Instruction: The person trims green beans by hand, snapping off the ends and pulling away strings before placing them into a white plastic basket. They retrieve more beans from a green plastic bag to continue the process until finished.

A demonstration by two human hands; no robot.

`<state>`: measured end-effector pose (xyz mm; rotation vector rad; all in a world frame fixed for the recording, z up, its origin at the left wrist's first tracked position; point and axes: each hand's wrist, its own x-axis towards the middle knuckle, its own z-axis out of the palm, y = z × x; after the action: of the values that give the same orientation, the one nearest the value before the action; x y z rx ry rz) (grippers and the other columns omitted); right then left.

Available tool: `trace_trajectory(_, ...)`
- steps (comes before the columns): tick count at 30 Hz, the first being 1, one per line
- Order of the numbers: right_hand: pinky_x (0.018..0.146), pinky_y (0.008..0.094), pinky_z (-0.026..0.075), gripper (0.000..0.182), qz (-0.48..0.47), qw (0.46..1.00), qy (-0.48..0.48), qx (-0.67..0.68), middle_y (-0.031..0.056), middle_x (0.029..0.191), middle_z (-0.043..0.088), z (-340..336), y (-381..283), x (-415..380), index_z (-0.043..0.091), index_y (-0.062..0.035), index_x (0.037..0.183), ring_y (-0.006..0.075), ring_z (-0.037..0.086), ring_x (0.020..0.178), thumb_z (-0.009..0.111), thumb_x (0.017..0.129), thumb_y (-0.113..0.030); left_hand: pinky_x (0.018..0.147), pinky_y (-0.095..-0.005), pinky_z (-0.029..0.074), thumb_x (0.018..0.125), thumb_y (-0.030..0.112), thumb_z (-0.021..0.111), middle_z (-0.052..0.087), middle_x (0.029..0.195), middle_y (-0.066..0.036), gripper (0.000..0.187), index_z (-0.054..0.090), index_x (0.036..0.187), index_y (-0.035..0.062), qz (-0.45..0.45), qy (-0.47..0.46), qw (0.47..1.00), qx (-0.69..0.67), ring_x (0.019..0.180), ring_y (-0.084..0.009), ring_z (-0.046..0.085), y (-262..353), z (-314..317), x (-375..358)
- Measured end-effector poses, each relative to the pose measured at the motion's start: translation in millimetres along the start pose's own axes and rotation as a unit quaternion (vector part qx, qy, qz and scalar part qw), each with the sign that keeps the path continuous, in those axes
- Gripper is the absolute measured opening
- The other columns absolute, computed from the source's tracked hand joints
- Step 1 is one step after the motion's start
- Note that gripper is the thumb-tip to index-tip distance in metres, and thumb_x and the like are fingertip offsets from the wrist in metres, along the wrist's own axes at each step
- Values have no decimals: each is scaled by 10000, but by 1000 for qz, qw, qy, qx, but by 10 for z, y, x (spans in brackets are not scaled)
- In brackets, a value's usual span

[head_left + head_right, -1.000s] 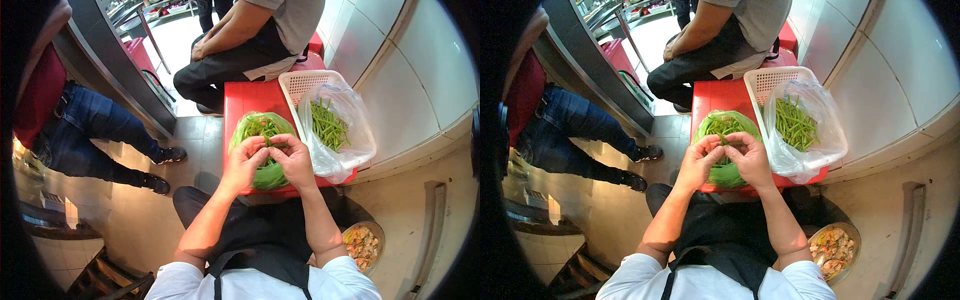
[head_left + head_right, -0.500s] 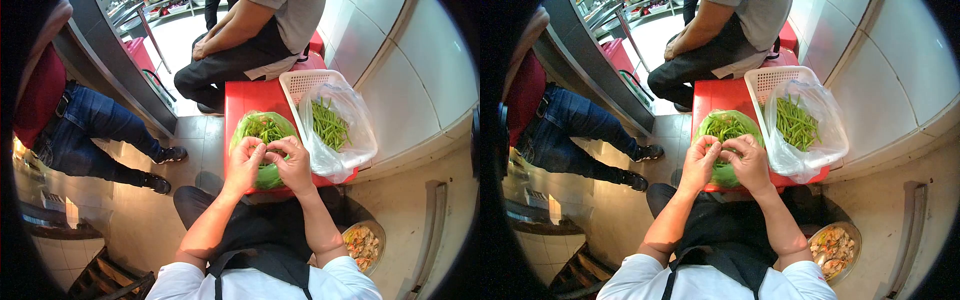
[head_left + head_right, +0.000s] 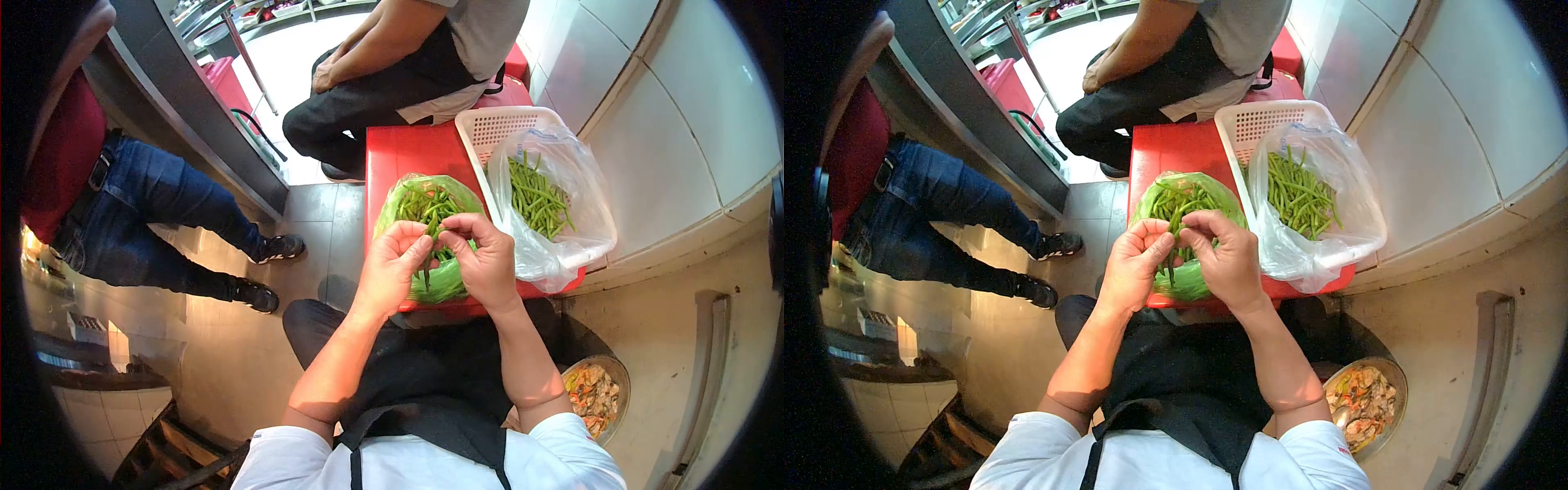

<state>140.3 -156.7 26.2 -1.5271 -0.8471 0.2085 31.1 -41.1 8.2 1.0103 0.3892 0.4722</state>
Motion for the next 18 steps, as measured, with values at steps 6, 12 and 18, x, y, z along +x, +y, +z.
trace_trajectory(6, 806, 398, 550, 175, -206, 954, -49, -213, 138, 955, 703, -151, -27, 82, 692, -13, 1011, 327, 693, 918, 706, 837, -12, 754, -285, 574, 987, 93, 665, 719, 952, -75, 156, 636, 1092, -19, 32, 13, 997, 70, 840, -119, 677, 65, -84, -19)
trace_trajectory(12, 783, 376, 546, 155, -259, 926, -104, -253, 136, 918, 681, -238, -72, 168, 665, -4, 971, 307, 671, 829, 689, 818, 13, 740, -281, 558, 987, 66, 650, 715, 942, -84, 128, 627, 1075, -25, -2, -21, 996, 81, 804, -126, 664, 117, -95, -29)
trace_trajectory(18, 726, 304, 505, 61, 191, 926, -111, 306, 30, 848, 639, -33, -8, -50, 627, 1, 973, 129, 628, 814, 600, 943, -44, 737, -269, 537, 992, 76, 646, 693, 942, -84, 125, 615, 1086, 0, -70, -62, 993, -73, 808, -139, 642, 153, -109, -96)
